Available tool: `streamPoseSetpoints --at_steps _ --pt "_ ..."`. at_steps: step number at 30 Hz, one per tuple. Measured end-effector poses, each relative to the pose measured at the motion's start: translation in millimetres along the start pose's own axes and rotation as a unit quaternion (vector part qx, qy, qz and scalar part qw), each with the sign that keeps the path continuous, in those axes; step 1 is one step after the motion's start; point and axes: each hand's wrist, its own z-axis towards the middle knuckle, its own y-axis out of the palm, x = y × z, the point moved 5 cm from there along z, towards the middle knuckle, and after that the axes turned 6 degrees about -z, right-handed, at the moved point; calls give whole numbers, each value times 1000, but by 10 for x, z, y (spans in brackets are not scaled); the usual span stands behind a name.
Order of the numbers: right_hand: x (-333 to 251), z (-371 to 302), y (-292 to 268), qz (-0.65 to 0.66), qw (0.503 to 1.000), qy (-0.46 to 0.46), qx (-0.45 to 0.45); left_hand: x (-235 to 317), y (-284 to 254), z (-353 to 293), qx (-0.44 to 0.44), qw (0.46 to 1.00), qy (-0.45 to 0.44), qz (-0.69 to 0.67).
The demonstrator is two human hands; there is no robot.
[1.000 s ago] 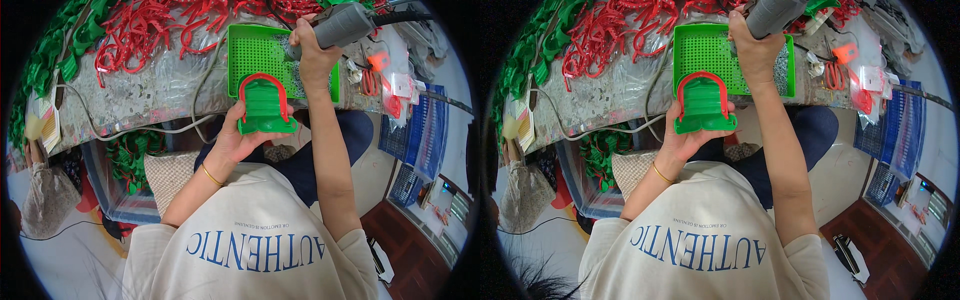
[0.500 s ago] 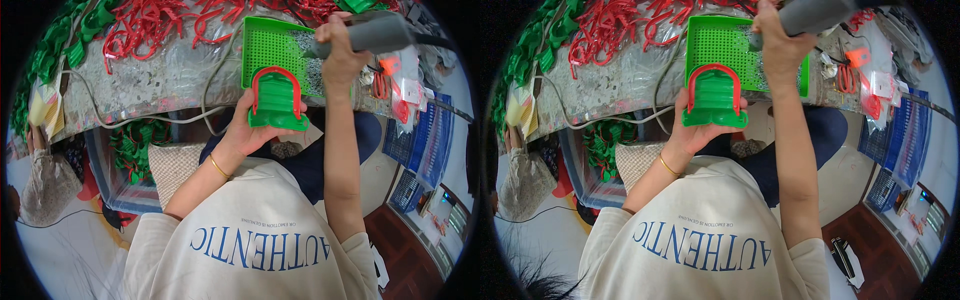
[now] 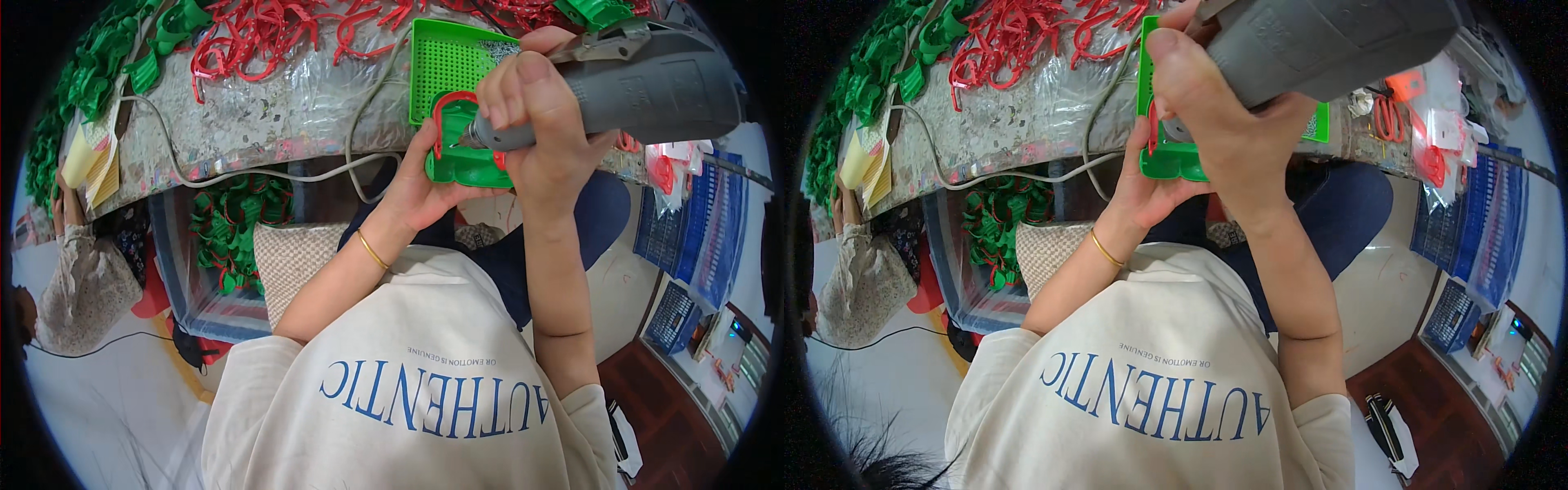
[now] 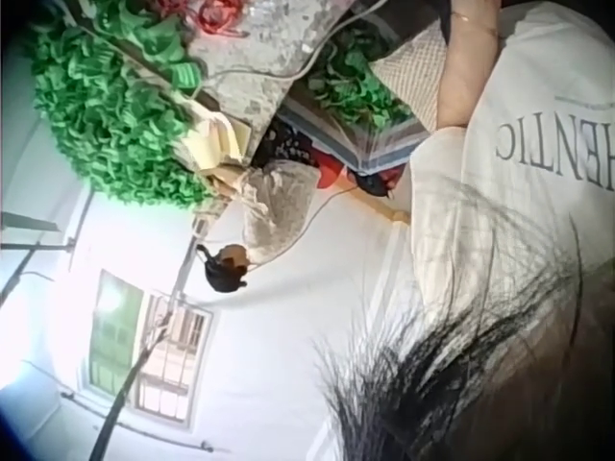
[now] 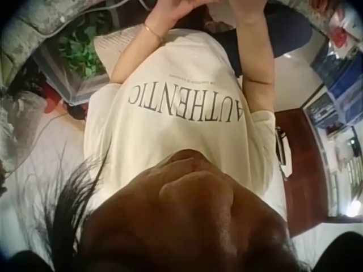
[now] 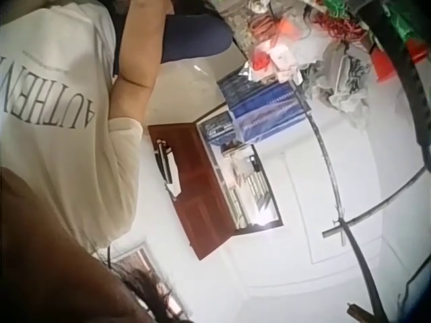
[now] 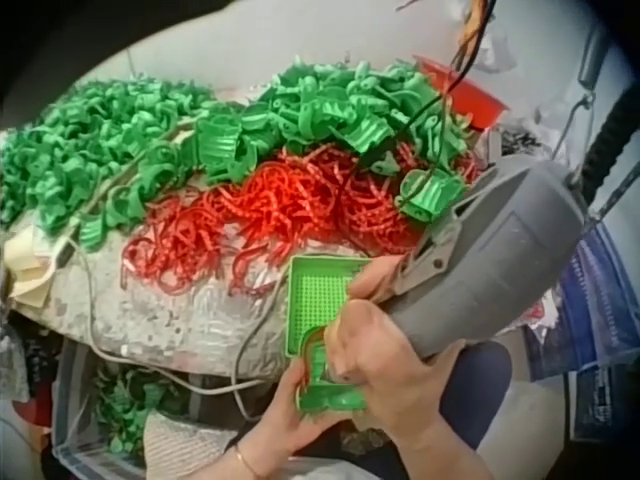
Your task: Assembling green and red plastic toy components using a handheld assembly tool at a workbench.
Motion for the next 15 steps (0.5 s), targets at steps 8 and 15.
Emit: streamPoseSetpoints --at_steps 8,15 --pt "17 -36 27 2 1000 6 16 -10 52 4 4 999 5 37" --pt "60 -66 51 -32 999 9 22 -19 30 1 16 999 4 35"
